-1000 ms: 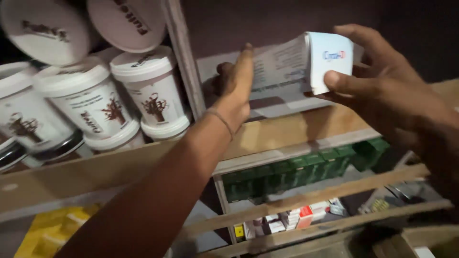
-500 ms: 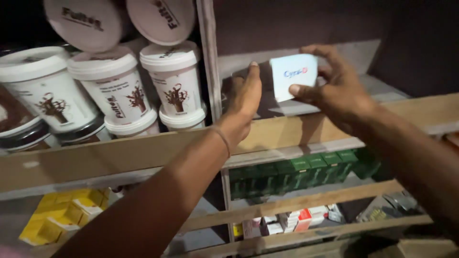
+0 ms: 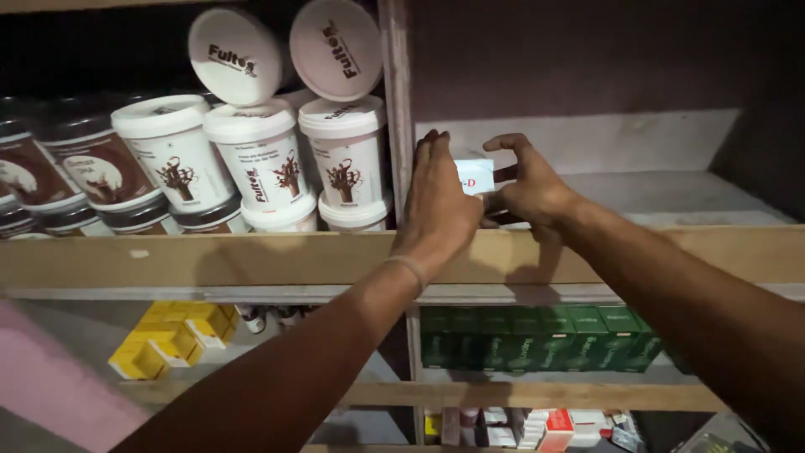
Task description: Organizing various medicine boxes and blister packs on pharmacy shelves.
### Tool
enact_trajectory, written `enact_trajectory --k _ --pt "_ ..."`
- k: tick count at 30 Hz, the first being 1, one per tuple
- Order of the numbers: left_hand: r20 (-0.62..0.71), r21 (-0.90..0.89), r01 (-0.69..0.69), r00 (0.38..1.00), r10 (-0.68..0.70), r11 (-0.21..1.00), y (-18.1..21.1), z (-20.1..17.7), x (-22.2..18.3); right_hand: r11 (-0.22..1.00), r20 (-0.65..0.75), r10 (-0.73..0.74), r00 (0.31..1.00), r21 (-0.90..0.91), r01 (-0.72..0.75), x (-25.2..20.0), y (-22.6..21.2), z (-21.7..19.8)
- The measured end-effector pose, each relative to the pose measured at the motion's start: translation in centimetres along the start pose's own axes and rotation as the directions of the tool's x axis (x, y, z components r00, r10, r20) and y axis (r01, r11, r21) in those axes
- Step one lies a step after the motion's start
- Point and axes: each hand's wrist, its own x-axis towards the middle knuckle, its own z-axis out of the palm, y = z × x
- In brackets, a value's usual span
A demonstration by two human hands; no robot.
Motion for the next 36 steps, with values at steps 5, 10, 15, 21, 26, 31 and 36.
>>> enact_trajectory --k 5,10,15,21,26,31,36 --pt "0.011 0.185 -0.248 0.968 0.250 0.951 -1.4 0.8 -0.8 0.985 0.151 0.070 0.986 0.143 -0.092 1.2 1.3 0.0" --pt "0.068 0.103 -0.118 0.991 0.111 0.988 0.0 -0.1 -1.6 0.986 0.166 0.148 0.975 0.047 -0.158 1.0 0.8 0.0" --pt "0.167 0.074 -0.023 0.986 0.010 0.997 0.5 -0.6 -1.5 0.988 0.154 0.154 0.976 -0.044 -0.149 3.3 2.6 0.6" --pt "0.267 0.103 0.085 0.957 -0.110 0.991 0.9 -0.3 -0.7 0.973 0.160 0.107 0.981 -0.220 -0.071 4.8 4.0 1.0" --pt "0.284 0.074 0.084 0.953 -0.102 0.994 0.3 -0.5 -0.5 0.945 0.201 0.285 0.937 0.106 -0.310 0.9 0.2 0.2" --pt "0.331 0.179 0.143 0.923 -0.196 0.973 -0.6 0.6 0.7 0.964 0.238 0.236 0.942 0.067 -0.259 2.0 1.3 -0.3" --pt "0.336 0.223 0.180 0.908 -0.249 0.958 -1.6 1.5 1.2 0.968 0.280 0.201 0.939 0.092 -0.235 1.5 1.0 -0.6"
